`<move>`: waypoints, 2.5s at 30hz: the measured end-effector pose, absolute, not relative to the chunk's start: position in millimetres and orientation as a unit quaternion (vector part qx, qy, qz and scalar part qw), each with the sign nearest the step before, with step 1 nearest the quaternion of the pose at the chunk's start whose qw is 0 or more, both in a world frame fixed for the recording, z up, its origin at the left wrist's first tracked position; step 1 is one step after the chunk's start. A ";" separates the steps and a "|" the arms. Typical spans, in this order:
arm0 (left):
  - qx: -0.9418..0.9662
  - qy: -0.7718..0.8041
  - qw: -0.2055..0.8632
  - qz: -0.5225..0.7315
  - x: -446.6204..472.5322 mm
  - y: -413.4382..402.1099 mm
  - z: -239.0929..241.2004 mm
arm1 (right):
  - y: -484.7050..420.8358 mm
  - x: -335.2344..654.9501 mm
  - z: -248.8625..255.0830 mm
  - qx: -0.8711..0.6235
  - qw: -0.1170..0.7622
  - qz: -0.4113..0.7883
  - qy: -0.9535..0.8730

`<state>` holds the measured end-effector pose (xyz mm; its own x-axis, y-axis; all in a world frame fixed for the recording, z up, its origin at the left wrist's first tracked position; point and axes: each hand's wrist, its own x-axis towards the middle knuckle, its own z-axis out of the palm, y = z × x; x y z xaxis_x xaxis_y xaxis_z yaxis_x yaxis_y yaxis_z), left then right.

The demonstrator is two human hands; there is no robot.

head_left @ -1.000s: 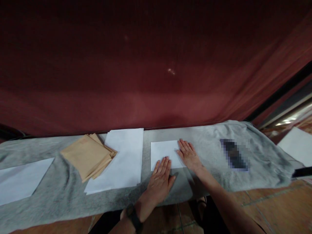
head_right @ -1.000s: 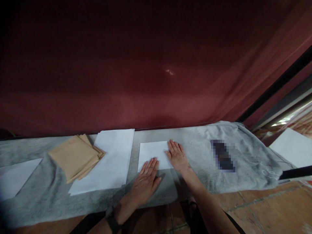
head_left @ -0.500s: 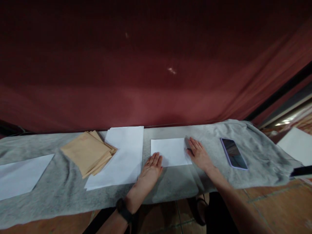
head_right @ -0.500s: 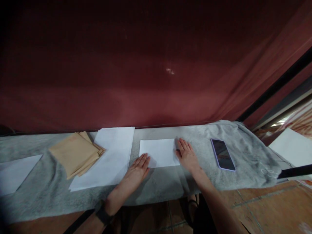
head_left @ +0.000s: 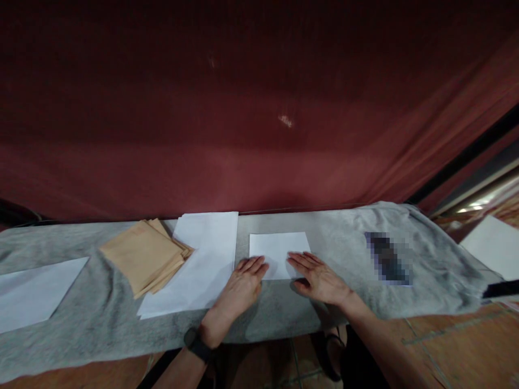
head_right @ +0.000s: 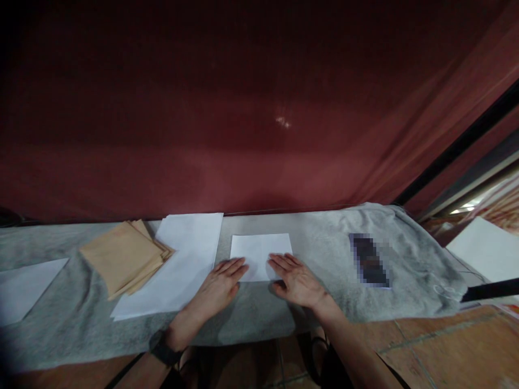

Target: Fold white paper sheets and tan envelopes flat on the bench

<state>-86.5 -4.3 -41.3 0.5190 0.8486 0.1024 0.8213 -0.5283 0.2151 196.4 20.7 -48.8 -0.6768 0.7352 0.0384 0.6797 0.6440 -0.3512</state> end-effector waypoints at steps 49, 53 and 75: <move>0.751 0.647 -0.009 0.132 -14.8 15.9 -66.8 | 49.3 113.7 -79.0 -0.518 0.303 0.184 -0.779; 0.761 0.640 0.024 0.104 -3.1 21.9 -85.5 | 41.6 98.4 -82.5 -0.514 0.259 0.162 -0.802; 0.709 0.687 -0.012 0.158 -46.0 19.1 -84.1 | 48.4 156.2 -99.1 -0.592 0.198 -0.002 -0.781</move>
<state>-46.0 19.1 -84.1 0.0048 0.9706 0.2407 0.9782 -0.0545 0.2004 156.2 48.4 -99.1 -0.2195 0.9245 0.3116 0.9260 0.2980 -0.2316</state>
